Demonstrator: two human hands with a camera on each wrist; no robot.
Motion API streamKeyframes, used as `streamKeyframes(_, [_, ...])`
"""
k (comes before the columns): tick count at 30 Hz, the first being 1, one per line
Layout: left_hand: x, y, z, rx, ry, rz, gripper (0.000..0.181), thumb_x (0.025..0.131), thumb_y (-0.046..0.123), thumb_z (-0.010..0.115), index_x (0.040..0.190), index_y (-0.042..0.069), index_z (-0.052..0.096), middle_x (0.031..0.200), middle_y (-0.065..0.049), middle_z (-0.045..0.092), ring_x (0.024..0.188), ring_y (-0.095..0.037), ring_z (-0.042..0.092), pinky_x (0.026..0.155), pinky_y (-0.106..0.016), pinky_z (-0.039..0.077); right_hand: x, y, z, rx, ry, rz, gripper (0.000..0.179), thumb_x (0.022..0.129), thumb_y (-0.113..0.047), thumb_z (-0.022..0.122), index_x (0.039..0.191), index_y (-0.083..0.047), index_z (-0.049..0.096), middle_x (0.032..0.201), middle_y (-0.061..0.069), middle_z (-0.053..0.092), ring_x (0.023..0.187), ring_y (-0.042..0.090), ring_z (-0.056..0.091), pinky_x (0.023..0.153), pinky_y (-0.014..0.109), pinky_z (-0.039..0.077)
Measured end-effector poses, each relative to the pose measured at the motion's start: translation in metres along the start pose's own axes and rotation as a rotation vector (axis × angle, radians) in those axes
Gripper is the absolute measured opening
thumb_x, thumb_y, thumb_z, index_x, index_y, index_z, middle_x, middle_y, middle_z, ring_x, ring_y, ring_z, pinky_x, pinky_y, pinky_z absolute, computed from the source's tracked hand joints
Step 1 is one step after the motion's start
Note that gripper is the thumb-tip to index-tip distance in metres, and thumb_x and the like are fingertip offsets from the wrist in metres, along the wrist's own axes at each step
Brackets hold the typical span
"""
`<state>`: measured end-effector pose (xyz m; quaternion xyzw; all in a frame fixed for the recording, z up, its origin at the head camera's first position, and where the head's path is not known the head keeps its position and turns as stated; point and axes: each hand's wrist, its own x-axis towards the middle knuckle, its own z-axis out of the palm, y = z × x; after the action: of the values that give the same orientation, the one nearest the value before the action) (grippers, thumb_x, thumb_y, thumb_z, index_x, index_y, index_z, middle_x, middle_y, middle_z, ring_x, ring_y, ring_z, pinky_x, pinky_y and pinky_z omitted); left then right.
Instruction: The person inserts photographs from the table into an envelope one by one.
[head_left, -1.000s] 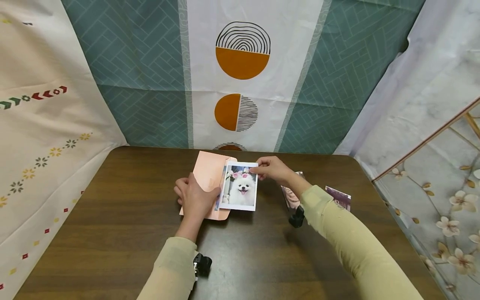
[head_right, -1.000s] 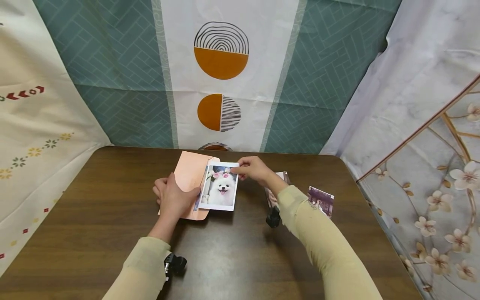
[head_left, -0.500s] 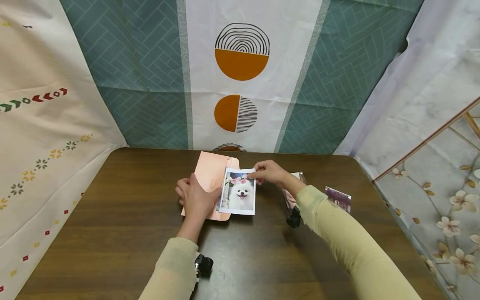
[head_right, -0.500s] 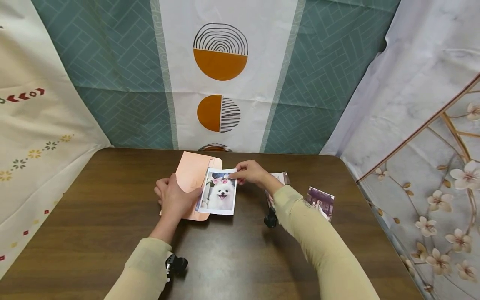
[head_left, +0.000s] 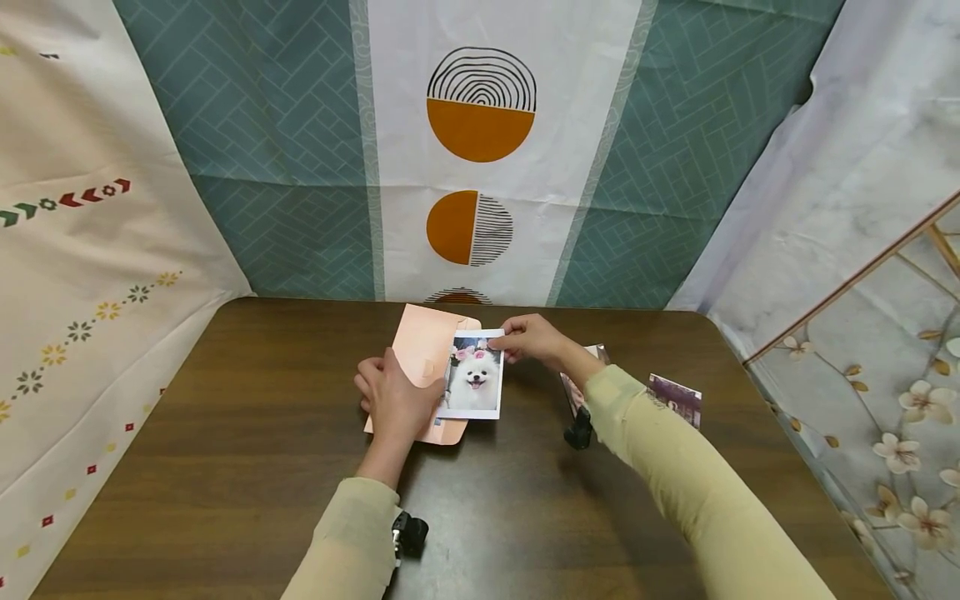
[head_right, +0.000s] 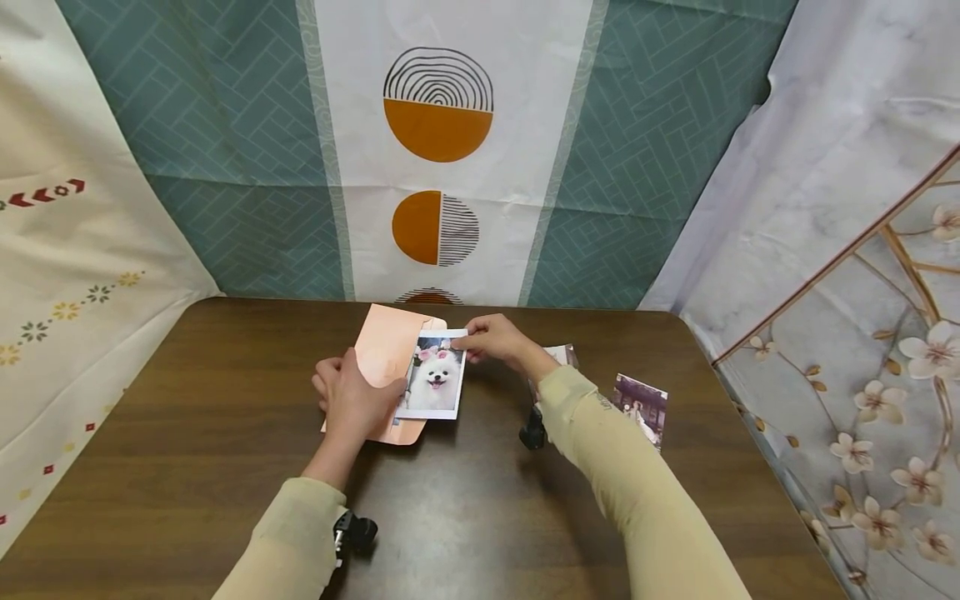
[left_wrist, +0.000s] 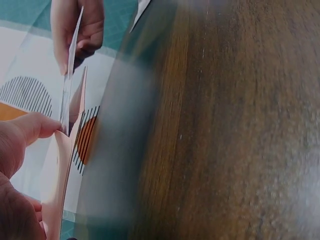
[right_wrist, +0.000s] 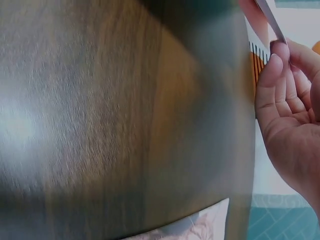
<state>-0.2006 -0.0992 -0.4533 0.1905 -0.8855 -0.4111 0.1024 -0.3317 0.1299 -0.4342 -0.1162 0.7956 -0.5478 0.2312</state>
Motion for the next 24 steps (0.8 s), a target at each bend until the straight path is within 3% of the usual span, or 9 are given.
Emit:
streamKeyframes(12, [-0.001, 0.0, 0.0, -0.021, 0.0, -0.007, 0.099, 0.079, 0.037, 0.089, 0.156, -0.004, 0.041, 0.139, -0.028, 0.034, 0.134, -0.046, 0.028, 0.103, -0.067, 0.036, 0.009, -0.002, 0.026, 0.022, 0.028, -0.046, 0.015, 0.099, -0.013, 0.078, 0.097, -0.002, 0.068, 0.072, 0.001, 0.068, 0.065, 0.012, 0.064, 0.065, 0.026, 0.059])
streamKeyframes(18, [0.0, -0.001, -0.002, -0.021, 0.011, -0.002, 0.098, 0.079, 0.037, 0.089, 0.154, -0.004, 0.042, 0.138, -0.028, 0.035, 0.133, -0.046, 0.028, 0.103, -0.067, 0.037, 0.008, -0.003, 0.024, 0.014, 0.034, -0.042, 0.025, 0.105, -0.021, 0.07, 0.108, 0.004, 0.071, 0.079, 0.007, 0.07, 0.067, 0.014, 0.069, 0.068, 0.03, 0.062])
streamKeyframes(24, [-0.001, -0.001, -0.004, -0.023, 0.018, -0.003, 0.097, 0.078, 0.037, 0.09, 0.153, -0.004, 0.043, 0.137, -0.028, 0.035, 0.133, -0.046, 0.028, 0.102, -0.067, 0.037, 0.008, -0.005, 0.02, 0.086, 0.037, -0.057, 0.023, 0.107, -0.011, 0.062, 0.114, 0.01, 0.07, 0.086, 0.011, 0.071, 0.071, 0.015, 0.072, 0.07, 0.03, 0.062])
